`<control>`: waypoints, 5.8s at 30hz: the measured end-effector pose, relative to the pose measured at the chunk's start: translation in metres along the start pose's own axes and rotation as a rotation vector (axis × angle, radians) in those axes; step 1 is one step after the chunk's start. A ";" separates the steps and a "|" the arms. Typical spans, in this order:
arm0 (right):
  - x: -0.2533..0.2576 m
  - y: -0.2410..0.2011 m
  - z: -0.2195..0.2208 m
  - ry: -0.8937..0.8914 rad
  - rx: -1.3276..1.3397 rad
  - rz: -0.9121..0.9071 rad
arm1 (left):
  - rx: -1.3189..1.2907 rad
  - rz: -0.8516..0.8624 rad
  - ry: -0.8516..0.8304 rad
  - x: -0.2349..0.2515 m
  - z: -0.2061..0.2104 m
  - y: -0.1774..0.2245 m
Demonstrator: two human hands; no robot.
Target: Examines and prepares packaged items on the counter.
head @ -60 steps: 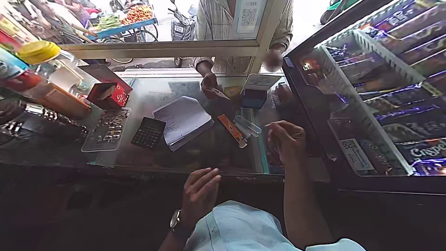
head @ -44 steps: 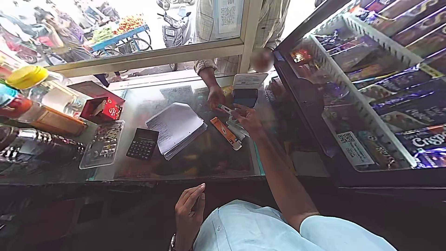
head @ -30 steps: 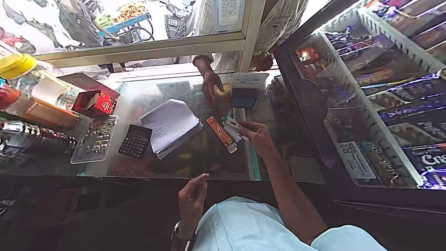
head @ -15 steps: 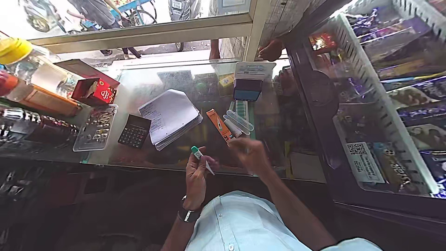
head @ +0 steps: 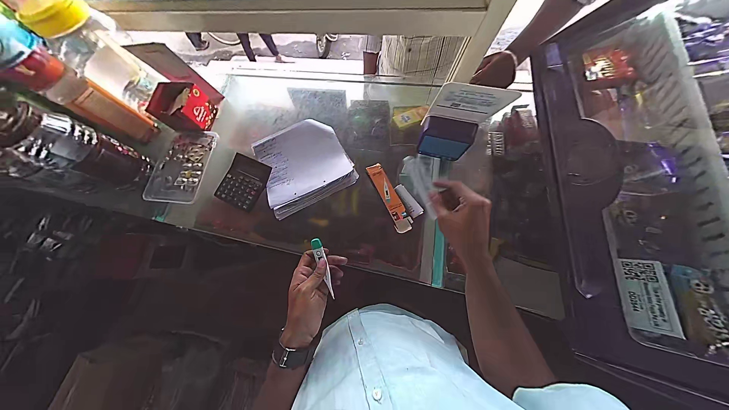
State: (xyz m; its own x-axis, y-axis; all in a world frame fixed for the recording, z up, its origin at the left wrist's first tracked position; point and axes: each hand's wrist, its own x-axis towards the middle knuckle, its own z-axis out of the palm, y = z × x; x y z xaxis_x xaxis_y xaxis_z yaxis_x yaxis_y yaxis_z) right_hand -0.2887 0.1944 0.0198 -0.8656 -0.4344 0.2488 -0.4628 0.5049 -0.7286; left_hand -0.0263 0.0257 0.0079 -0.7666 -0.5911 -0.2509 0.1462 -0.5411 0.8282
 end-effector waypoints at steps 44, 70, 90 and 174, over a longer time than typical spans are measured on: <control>-0.109 -0.012 0.061 0.094 0.340 -0.019 | 1.547 0.343 -0.422 0.133 0.011 0.006; -0.037 -0.025 0.080 -0.177 -0.012 0.151 | 1.311 0.510 -0.194 0.115 -0.006 -0.025; -0.060 0.001 0.084 -0.039 0.110 0.044 | 1.246 0.406 -0.247 0.102 -0.014 -0.027; -0.055 -0.035 0.053 -0.035 0.525 -0.081 | 1.498 0.897 -0.186 0.078 0.034 -0.028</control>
State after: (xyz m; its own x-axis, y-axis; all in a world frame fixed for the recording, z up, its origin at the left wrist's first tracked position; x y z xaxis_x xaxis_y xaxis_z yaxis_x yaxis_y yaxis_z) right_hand -0.2151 0.1608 -0.0020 -0.8204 -0.4853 0.3026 -0.3623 0.0318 -0.9315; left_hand -0.1115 0.0148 -0.0180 -0.8495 -0.2434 0.4681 -0.0424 0.9159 0.3993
